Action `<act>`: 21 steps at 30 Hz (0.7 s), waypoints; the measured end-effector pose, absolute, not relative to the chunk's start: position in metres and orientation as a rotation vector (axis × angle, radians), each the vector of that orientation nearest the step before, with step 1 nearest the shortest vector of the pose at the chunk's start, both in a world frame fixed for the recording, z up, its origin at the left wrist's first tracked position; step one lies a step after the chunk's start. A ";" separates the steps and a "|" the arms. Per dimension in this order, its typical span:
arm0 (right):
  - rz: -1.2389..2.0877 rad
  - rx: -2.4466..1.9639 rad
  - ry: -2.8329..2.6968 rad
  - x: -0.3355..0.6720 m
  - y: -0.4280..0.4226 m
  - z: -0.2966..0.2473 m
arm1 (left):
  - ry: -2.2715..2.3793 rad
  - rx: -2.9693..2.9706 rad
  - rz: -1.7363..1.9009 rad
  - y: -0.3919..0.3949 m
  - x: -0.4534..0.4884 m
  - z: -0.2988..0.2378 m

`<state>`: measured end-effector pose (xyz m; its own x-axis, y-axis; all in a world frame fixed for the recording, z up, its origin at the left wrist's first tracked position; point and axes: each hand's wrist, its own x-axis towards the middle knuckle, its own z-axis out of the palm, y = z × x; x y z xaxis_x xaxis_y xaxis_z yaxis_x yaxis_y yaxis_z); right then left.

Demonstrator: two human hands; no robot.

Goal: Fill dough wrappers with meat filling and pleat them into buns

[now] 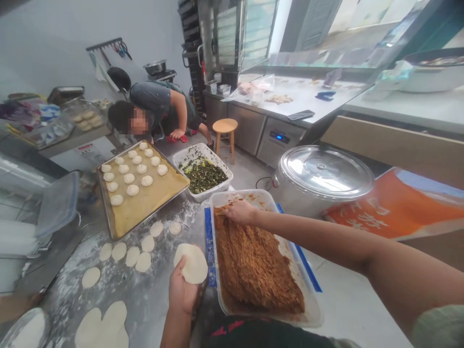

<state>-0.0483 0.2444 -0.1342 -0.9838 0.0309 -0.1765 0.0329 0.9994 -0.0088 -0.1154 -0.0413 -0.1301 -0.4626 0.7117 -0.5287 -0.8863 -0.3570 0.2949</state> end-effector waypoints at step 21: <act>-0.056 0.178 2.903 0.071 0.184 -0.128 | 0.848 -0.488 1.897 -0.073 -0.086 -0.127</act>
